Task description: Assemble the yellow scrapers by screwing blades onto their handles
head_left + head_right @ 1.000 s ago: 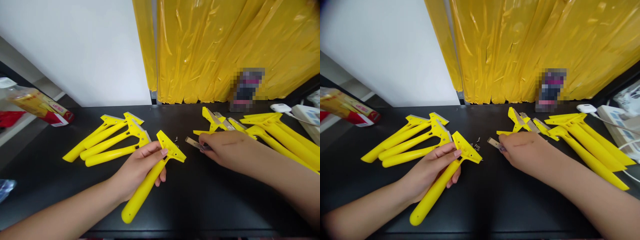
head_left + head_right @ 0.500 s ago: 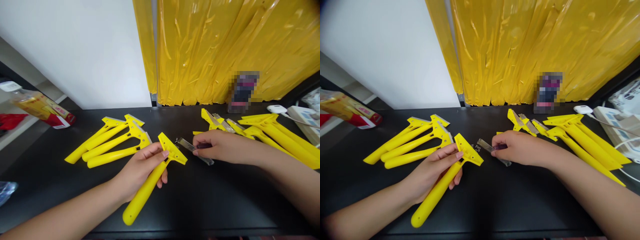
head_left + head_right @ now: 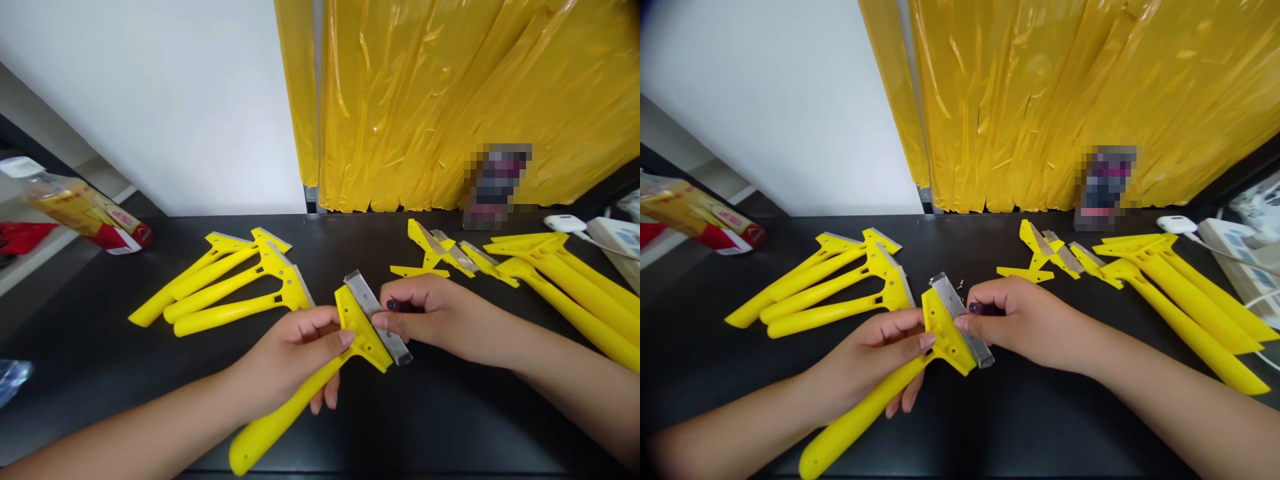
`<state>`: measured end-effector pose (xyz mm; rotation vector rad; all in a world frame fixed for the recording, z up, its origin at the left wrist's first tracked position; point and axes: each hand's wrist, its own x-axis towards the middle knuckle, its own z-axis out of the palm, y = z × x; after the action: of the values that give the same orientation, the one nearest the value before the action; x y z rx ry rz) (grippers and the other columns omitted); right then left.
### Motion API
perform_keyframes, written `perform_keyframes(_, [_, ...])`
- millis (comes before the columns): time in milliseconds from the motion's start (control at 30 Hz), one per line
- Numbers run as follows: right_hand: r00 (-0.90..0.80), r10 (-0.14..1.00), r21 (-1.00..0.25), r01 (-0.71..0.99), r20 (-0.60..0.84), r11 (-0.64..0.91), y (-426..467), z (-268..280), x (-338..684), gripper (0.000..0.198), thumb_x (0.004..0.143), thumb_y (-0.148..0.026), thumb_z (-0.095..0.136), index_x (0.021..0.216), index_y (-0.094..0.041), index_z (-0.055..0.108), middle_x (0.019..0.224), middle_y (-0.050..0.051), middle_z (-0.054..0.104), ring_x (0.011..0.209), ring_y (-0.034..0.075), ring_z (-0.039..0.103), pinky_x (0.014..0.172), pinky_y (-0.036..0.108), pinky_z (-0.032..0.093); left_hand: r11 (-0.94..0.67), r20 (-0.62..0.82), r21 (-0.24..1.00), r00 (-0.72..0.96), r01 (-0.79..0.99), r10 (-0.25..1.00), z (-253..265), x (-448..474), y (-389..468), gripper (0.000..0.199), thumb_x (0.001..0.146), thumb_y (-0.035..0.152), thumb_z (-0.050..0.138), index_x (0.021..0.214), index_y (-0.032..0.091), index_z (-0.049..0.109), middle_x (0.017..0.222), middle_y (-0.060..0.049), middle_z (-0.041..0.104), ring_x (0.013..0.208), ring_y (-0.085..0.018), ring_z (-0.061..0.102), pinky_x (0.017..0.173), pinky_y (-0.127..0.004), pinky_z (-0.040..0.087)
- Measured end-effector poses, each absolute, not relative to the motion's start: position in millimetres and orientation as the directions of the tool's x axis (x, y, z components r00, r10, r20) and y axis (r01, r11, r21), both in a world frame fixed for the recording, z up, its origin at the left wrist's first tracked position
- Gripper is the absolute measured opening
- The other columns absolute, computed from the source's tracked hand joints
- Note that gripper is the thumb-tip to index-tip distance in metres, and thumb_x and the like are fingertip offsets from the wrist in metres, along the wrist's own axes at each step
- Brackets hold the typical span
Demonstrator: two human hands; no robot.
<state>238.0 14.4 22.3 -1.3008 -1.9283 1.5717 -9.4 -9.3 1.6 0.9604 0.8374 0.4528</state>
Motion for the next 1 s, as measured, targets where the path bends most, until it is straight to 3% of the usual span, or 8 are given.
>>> perform_keyframes(167, [-0.528,0.804,-0.915,0.401,-0.273,-0.048,14,15,233,0.042,0.094,-0.051,0.072,0.072,-0.02,0.056,0.067,-0.006,0.05,0.064,0.012,0.044,0.058,0.026,0.033,0.497,-0.403,0.868,0.59,0.003,0.699,-1,-9,-9,0.021,0.103,0.038,0.065,0.097,0.018,0.066,0.059,0.005,0.06,0.046,-0.008,0.06,0.041,-0.011,0.049])
perform_keyframes(400, [-0.59,0.779,-0.922,0.385,-0.212,0.041,16,12,235,0.037,0.098,-0.05,0.068,0.079,-0.019,0.062,0.073,-0.005,0.05,0.069,0.013,0.046,0.062,0.027,0.036,0.507,-0.395,0.862,0.616,-0.009,0.682,0,-9,-7,0.02,0.103,0.039,0.063,0.101,0.019,0.065,0.057,0.004,0.064,0.044,-0.008,0.059,0.041,-0.012,0.049])
perform_keyframes(1000, [-0.591,0.773,-0.877,0.471,-0.232,0.097,12,4,230,0.032,0.102,-0.047,0.061,0.084,-0.02,0.066,0.072,-0.005,0.052,0.067,0.013,0.046,0.06,0.027,0.036,0.483,-0.408,0.875,0.605,0.045,0.684,0,-9,-8,0.027,0.102,0.046,0.067,0.102,0.02,0.067,0.055,0.006,0.061,0.042,-0.007,0.055,0.038,-0.009,0.045])
